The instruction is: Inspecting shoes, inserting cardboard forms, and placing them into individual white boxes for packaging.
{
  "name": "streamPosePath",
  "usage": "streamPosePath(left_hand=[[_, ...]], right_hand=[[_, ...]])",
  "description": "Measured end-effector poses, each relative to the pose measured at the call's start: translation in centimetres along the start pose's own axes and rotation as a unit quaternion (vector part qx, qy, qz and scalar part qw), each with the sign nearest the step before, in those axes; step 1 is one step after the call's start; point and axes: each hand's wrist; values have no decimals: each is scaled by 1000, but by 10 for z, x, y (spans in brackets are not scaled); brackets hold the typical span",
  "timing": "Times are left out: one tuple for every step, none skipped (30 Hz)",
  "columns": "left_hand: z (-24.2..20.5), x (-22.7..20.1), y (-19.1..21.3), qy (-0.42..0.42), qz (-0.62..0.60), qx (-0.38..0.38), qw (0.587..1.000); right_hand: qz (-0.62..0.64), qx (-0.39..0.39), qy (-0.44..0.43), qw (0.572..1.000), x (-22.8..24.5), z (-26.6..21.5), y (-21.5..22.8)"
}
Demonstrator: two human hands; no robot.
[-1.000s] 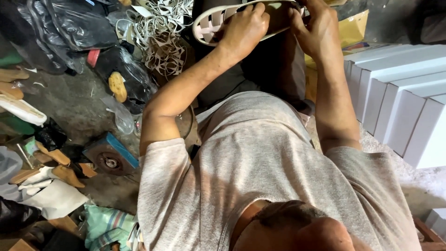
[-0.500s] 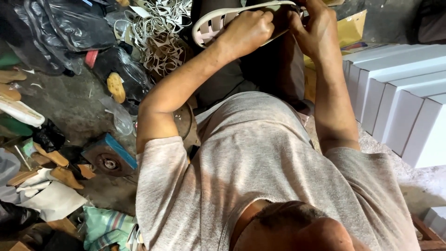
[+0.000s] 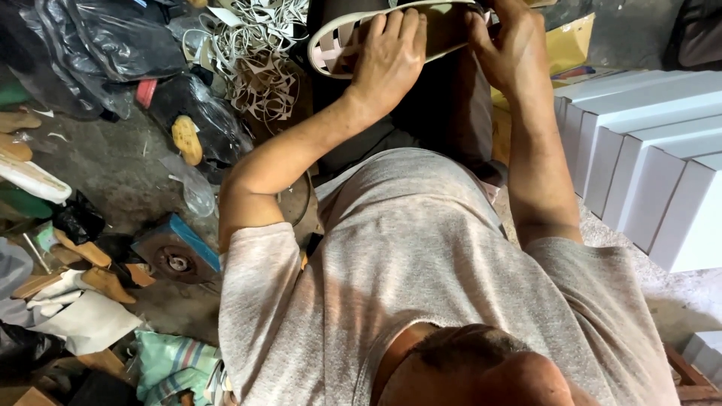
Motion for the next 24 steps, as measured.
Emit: streamPosePath(left_hand=[[0,-2,3,3,24,37,999],[2,-2,-3,2,25,37,999],[4,-3,-8,21,15,11,1000],[4,-5,-13,41,5,-13,999],[4,-3,-19,40,5,-12,999],[4,-1,-24,44,-25,-27,998],[4,2,-29,47,-55,-43,996],[4,2,-29,48,-54,-43,996],[3,3,-29,42,-62,-50,996],[3,6,-28,36,-69,-57,995],[2,8,-30,36,-66,-58,995],[-1,8,-31,22,-72,-33,997],[-3,8,-32,9,-77,-8,997],[0,12,-27,8,-77,-8,997],[2,16,-22,1,-76,-40,996],[4,18,-17,-5,-75,-69,995],[1,16,-22,-5,-76,-68,995],[1,16,-27,-27,-79,-41,996],[1,16,-33,-49,-82,-14,995],[1,15,-36,-50,-80,-15,995],[1,14,-40,-52,-74,-2,996],[1,13,-44,-54,-69,12,996],[0,12,-43,-54,-68,11,996],[0,11,-42,-47,-58,5,997]], right_hand=[[8,0,15,1000,3,-1,1],[8,-1,14,1000,1,0,0],[-7,-16,29,999,-1,0,0],[-21,-28,43,998,-2,0,-2],[-20,-28,43,998,-4,-1,-3],[-27,-30,30,999,-5,0,-5],[-33,-33,17,999,-6,0,-6],[-33,-32,18,999,-9,1,-8],[-42,-43,34,998,-12,2,-10],[-51,-55,52,996,-15,5,-11],[-51,-56,54,996,-12,6,-10],[-51,-55,54,996,-10,4,-9],[-51,-54,55,996,-9,3,-9],[-51,-55,54,996,-9,4,-9],[-45,-55,54,996,-9,5,-9],[-37,-53,54,996,-9,4,-10],[-37,-52,53,997,-9,3,-11],[-40,-55,53,996,-9,3,-11],[-43,-59,53,996,-8,4,-10],[-43,-60,54,996,-10,4,-11],[-51,-65,54,995,-12,5,-11],[-59,-70,54,994,-14,5,-12],[-59,-71,55,994,-10,5,-11],[-53,-65,59,995,-7,4,-9]])
Point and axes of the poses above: each hand's wrist, its own z-axis towards the middle knuckle, its own y-axis out of the back of the hand, x = y × z, and after that the axes turned 15 degrees about -y, right-handed
